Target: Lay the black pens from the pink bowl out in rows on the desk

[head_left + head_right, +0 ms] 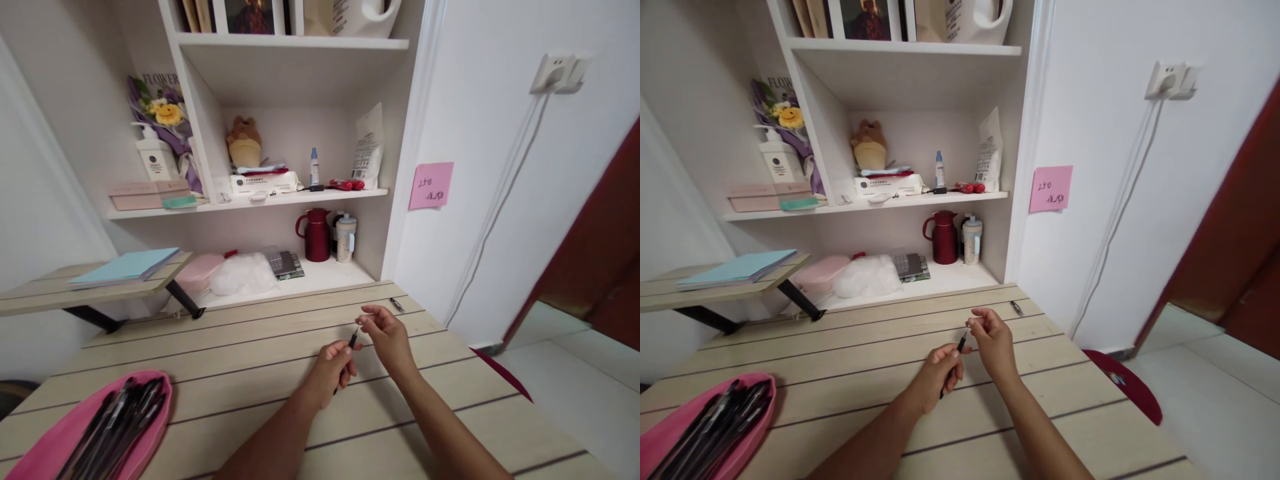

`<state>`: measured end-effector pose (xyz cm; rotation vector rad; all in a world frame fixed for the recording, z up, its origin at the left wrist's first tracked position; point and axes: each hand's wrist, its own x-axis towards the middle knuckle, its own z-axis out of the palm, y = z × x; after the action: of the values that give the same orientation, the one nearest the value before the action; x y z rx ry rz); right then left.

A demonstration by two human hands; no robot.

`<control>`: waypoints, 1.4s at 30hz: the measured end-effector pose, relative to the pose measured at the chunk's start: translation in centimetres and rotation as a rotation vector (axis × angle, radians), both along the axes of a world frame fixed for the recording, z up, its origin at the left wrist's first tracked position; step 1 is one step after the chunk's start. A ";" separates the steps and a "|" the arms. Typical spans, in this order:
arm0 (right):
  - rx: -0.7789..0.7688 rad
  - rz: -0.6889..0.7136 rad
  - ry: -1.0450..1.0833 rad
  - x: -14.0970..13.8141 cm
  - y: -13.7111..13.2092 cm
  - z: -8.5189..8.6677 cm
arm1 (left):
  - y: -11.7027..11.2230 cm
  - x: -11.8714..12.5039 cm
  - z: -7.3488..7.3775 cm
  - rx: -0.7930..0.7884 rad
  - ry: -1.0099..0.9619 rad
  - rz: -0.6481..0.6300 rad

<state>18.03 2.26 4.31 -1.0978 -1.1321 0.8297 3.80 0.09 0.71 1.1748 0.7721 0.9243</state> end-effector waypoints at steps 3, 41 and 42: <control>-0.020 0.038 0.004 -0.4 -0.4 0.1 | 0.1 -0.1 -0.1 0.004 0.003 -0.014; -0.246 0.296 0.209 0.0 -1.6 -0.6 | 0.1 -0.2 -0.2 0.072 0.025 -0.027; -0.261 0.303 0.221 0.1 -1.6 -0.6 | 0.1 -0.2 -0.1 0.072 0.026 -0.028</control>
<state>18.10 0.67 3.70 -1.0277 -1.0350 1.3341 3.64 0.20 0.59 1.2593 0.7466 0.9221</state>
